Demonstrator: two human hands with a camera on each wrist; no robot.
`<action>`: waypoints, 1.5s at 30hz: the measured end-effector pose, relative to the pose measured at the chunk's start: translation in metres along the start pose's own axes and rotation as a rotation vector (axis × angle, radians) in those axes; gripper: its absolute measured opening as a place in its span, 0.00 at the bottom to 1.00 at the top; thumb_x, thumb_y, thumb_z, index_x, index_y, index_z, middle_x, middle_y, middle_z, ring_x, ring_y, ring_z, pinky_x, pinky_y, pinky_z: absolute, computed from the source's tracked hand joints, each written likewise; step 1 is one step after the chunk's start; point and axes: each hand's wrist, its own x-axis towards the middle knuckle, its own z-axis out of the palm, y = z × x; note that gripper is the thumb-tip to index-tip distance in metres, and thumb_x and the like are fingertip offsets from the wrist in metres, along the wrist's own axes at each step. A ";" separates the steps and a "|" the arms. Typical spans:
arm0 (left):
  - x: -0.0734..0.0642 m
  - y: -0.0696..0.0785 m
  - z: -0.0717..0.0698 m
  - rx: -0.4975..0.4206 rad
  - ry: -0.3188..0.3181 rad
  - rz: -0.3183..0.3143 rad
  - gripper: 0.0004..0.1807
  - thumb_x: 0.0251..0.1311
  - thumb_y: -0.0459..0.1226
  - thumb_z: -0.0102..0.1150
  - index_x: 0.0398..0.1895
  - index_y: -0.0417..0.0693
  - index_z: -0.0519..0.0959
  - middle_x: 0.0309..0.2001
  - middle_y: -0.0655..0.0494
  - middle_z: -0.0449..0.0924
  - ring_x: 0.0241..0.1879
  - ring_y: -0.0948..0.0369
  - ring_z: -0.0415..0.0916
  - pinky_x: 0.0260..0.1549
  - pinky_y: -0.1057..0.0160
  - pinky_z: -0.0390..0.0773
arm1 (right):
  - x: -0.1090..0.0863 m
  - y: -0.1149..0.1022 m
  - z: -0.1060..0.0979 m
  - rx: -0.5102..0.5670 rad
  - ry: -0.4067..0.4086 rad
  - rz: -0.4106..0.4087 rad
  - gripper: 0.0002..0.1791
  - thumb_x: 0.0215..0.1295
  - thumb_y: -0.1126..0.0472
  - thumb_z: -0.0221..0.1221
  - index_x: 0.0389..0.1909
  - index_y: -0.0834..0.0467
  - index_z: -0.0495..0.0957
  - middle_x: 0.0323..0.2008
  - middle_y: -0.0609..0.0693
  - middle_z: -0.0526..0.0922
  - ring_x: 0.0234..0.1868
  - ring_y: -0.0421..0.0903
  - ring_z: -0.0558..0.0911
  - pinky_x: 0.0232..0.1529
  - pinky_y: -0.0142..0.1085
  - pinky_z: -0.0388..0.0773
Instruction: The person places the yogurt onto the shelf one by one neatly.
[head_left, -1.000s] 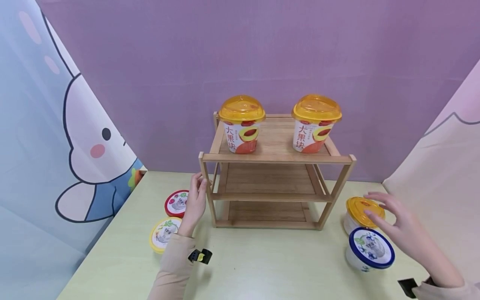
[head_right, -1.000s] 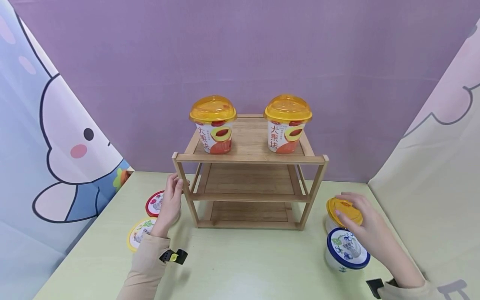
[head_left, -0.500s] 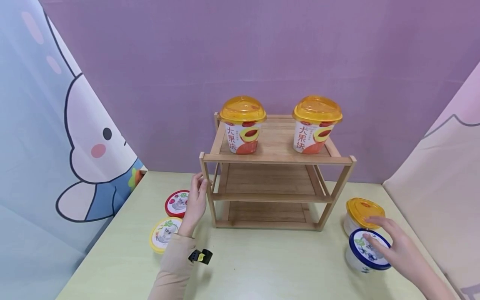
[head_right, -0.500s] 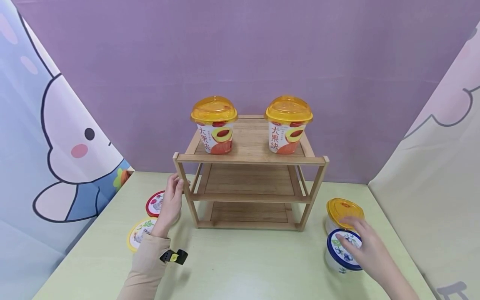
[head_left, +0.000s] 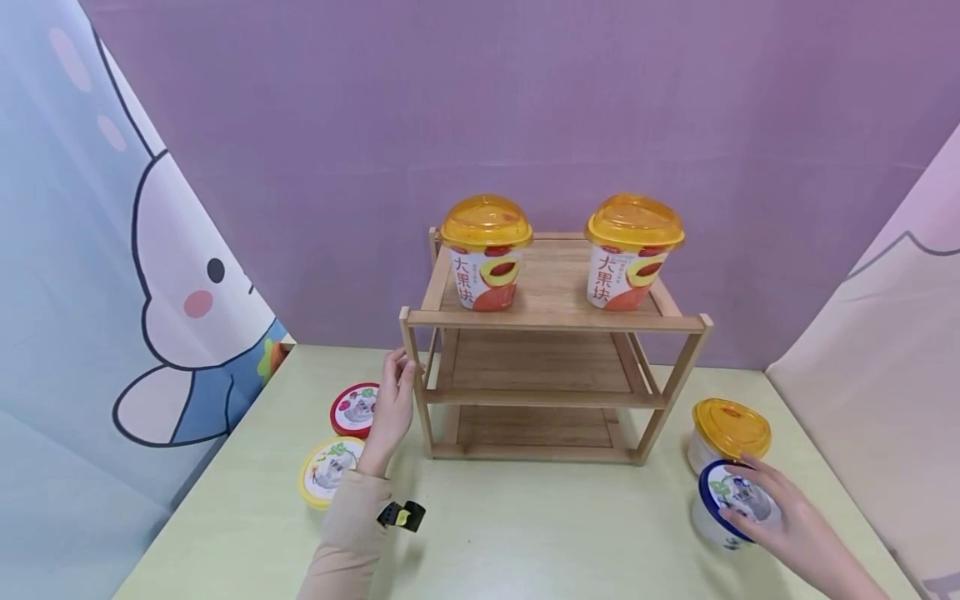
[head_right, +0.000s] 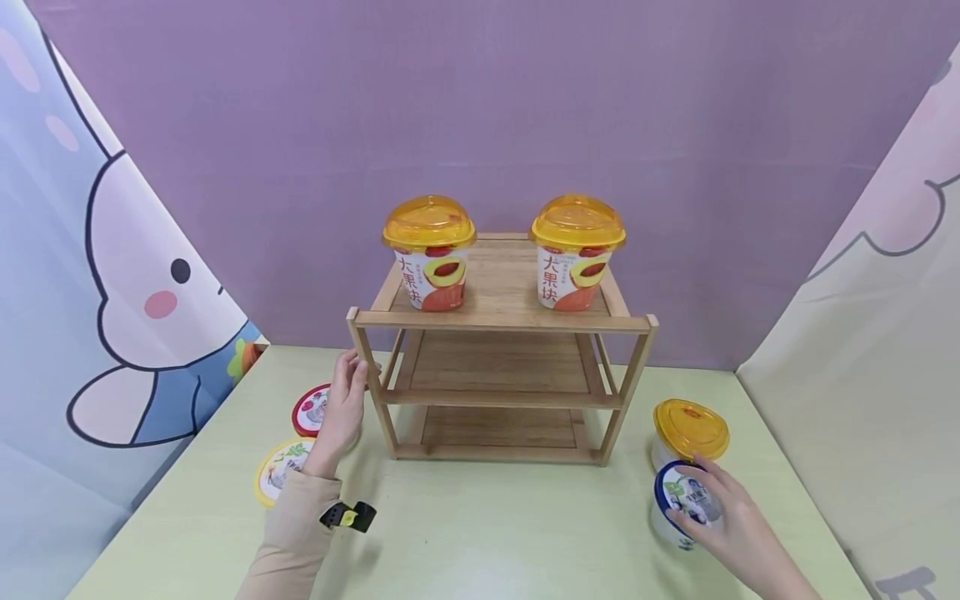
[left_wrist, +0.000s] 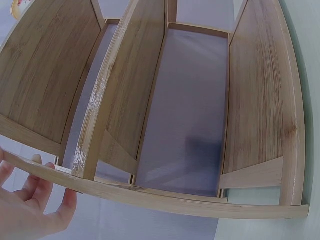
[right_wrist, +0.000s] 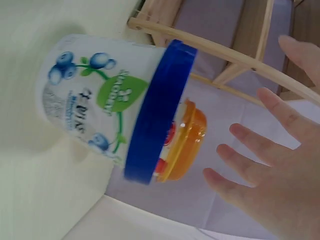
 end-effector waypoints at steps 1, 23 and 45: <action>0.000 0.000 0.000 0.001 0.000 -0.002 0.19 0.68 0.40 0.35 0.56 0.38 0.58 0.47 0.35 0.67 0.53 0.46 0.64 0.53 0.46 0.61 | -0.001 0.001 0.000 0.004 -0.009 -0.004 0.27 0.43 0.64 0.67 0.46 0.65 0.70 0.55 0.71 0.62 0.55 0.71 0.58 0.42 0.67 0.54; -0.007 0.035 0.001 0.016 0.000 -0.043 0.16 0.67 0.31 0.34 0.55 0.30 0.56 0.46 0.28 0.65 0.51 0.42 0.64 0.53 0.47 0.60 | -0.012 0.018 0.011 -0.084 -0.088 0.062 0.35 0.38 0.60 0.69 0.50 0.64 0.68 0.56 0.75 0.56 0.48 0.76 0.61 0.34 0.69 0.58; -0.008 0.037 0.002 0.023 0.002 -0.047 0.17 0.67 0.31 0.34 0.56 0.31 0.56 0.47 0.30 0.65 0.53 0.42 0.62 0.54 0.46 0.59 | -0.017 0.026 0.025 -0.219 -0.018 0.041 0.28 0.38 0.62 0.70 0.44 0.65 0.73 0.48 0.78 0.63 0.43 0.75 0.66 0.35 0.65 0.63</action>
